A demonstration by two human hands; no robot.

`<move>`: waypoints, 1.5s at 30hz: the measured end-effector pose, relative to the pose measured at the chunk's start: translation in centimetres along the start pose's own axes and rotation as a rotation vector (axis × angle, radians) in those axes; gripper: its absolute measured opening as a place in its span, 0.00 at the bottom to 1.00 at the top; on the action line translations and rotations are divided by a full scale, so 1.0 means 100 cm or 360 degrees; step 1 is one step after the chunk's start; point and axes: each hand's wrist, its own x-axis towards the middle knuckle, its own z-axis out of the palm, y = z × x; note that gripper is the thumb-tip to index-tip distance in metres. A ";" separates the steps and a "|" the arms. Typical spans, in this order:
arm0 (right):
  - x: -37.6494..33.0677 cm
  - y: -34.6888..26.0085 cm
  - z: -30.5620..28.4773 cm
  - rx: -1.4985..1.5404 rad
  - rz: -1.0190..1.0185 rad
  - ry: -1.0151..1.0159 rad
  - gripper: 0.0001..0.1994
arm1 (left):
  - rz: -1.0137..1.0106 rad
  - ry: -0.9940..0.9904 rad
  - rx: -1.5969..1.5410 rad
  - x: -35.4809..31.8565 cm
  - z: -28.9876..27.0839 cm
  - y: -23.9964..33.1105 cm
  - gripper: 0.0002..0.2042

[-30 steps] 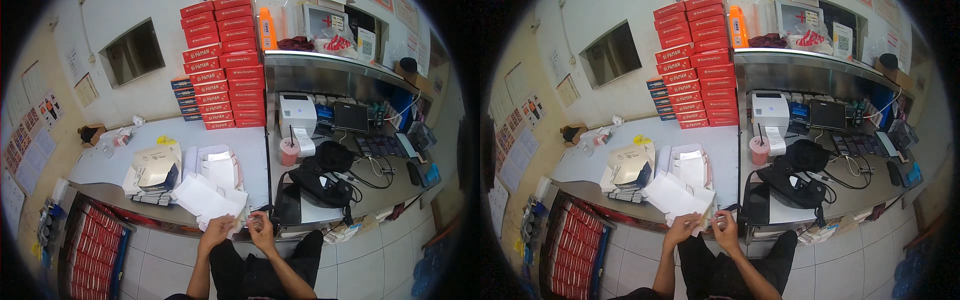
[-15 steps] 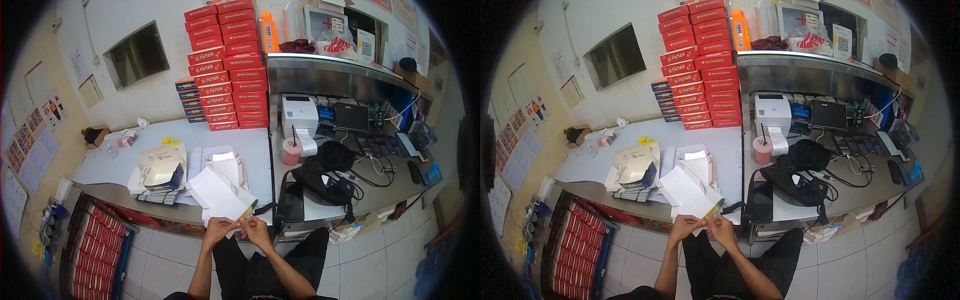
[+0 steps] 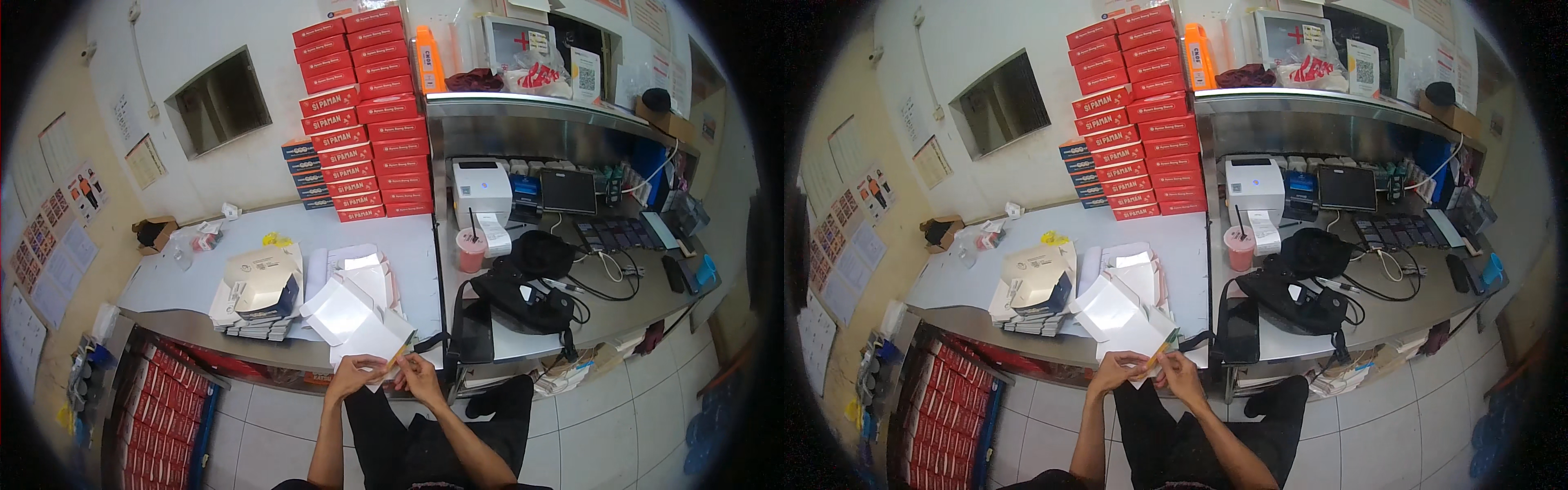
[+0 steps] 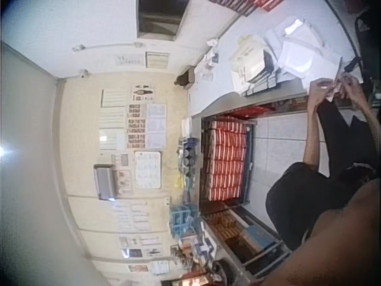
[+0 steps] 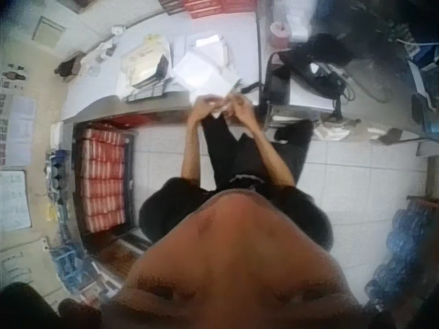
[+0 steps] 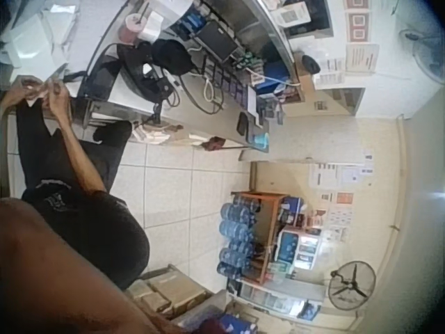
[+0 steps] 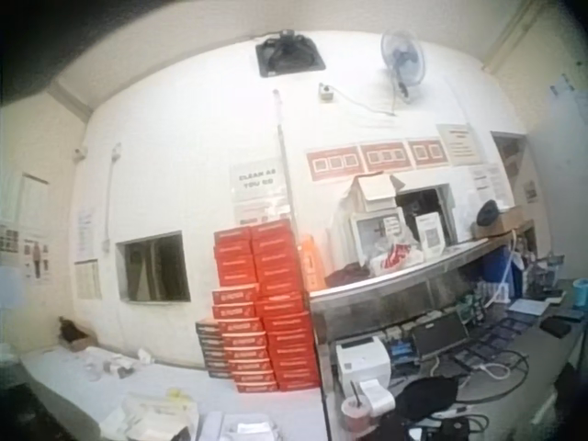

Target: The person assembles cardboard food boxes by folding and tucking flaps into place, then sets the finished boxes aside.

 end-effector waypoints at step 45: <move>-0.147 -0.192 -0.008 -0.0630 -0.0799 0.0755 0.04 | 0.1756 0.0531 0.0574 -0.115 0.112 0.139 0.18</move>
